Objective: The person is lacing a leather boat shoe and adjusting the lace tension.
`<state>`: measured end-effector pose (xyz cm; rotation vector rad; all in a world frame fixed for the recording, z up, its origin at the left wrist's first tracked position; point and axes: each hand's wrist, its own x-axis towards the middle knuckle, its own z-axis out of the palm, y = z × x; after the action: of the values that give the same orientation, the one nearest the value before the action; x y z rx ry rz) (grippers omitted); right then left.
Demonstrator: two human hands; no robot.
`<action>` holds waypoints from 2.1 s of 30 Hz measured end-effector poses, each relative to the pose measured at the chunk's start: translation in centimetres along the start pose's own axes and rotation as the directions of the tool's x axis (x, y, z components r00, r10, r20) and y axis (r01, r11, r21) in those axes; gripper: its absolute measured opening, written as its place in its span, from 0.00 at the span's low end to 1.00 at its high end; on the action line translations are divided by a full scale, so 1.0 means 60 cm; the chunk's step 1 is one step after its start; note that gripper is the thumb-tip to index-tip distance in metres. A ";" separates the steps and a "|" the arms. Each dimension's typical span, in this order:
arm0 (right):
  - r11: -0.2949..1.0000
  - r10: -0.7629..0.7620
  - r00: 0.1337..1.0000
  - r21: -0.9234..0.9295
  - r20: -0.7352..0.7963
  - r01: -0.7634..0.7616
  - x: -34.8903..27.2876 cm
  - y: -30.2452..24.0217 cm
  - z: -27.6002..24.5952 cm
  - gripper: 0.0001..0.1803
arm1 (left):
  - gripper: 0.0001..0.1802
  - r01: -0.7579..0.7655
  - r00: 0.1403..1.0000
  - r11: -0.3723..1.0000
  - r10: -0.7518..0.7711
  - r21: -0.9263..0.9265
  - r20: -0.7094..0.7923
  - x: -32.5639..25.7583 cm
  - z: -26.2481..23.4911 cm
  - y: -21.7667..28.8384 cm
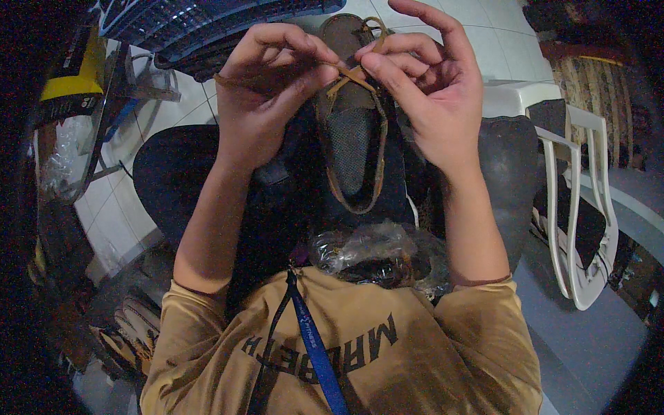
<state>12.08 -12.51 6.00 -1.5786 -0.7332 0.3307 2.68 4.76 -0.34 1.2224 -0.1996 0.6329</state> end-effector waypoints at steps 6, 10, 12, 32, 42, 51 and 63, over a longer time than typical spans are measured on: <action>0.998 0.016 0.996 0.065 0.085 -0.022 0.002 -0.002 -0.002 0.38 | 0.18 0.061 0.998 0.998 -0.060 0.022 -0.025 -0.004 -0.003 0.000; 0.998 0.045 0.995 0.029 0.086 -0.048 0.001 -0.012 0.010 0.43 | 0.18 0.049 0.999 0.994 -0.051 0.097 0.016 0.008 -0.018 0.014; 0.998 0.045 0.995 0.050 0.087 -0.049 0.002 -0.005 0.004 0.43 | 0.17 0.394 0.912 0.905 -0.406 0.159 0.050 0.031 -0.043 0.045; 0.964 0.082 0.992 0.259 -0.095 -0.055 -0.023 0.009 0.021 0.36 | 0.15 -0.077 0.996 0.809 0.093 0.583 0.003 -0.017 0.036 0.042; 0.976 0.020 0.996 0.217 -0.085 -0.001 -0.036 -0.020 0.024 0.33 | 0.14 0.051 0.992 0.871 0.011 0.490 -0.122 -0.009 0.040 0.043; 0.947 -0.214 0.976 -0.239 0.023 0.214 -0.037 -0.015 -0.018 0.35 | 0.12 -0.033 0.998 0.760 -0.004 0.649 0.056 0.009 0.019 0.045; 0.823 -0.393 0.910 -0.393 0.129 0.411 -0.019 0.016 -0.035 0.32 | 0.10 -0.002 0.997 0.833 -0.041 0.553 0.066 0.017 0.010 0.029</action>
<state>12.70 -14.86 5.18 -1.7581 -1.2062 -0.1180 2.68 4.90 1.76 1.8118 -0.0627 0.6485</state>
